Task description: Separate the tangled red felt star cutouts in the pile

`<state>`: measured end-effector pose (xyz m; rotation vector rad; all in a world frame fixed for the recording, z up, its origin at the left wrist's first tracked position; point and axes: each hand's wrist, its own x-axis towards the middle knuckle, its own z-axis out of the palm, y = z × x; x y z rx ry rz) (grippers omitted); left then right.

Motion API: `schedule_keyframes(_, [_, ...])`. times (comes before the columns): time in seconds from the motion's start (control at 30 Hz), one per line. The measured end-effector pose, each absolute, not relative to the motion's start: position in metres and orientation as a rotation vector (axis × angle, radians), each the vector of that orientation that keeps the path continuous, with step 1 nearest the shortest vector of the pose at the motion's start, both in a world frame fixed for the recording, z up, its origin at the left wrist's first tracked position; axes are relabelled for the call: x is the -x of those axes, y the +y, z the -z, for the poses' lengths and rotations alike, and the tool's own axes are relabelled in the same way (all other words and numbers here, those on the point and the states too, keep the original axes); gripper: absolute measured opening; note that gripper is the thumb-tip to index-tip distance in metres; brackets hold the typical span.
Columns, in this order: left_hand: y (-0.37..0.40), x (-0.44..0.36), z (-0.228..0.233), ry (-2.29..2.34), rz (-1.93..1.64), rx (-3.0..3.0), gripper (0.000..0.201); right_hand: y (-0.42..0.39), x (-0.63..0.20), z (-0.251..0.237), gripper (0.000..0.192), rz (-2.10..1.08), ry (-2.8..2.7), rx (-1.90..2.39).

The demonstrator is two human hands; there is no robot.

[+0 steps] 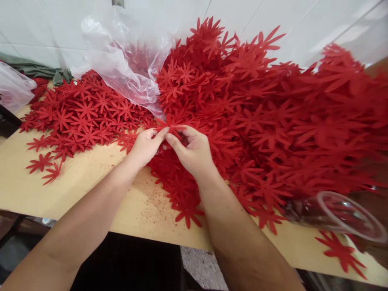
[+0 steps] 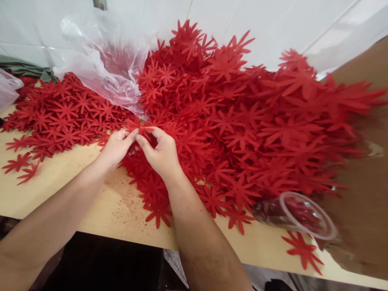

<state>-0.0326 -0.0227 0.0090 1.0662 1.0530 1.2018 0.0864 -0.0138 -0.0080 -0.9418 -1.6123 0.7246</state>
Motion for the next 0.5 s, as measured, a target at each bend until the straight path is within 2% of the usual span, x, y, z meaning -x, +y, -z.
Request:
schedule_keyframes(0.1, [-0.026,0.031,-0.011,0.929,-1.159,-1.026,0.025,-0.011,-0.089,0.007,0.013,-0.677,-1.488,0.995])
schedule_keyframes(0.23, [-0.024,0.031,-0.010,0.915,-1.123,-1.086,0.010,-0.002,-0.100,0.009,0.008,-0.385,-1.373,1.038])
schedule_keyframes(0.4, [-0.018,0.033,-0.004,1.054,-1.197,-1.120,0.017,0.005,-0.115,0.013,0.036,0.030,-1.454,1.121])
schedule_keyframes(0.5, [-0.017,0.034,-0.002,1.089,-1.215,-1.141,0.020,-0.001,-0.110,0.009,0.035,0.066,-1.563,1.101])
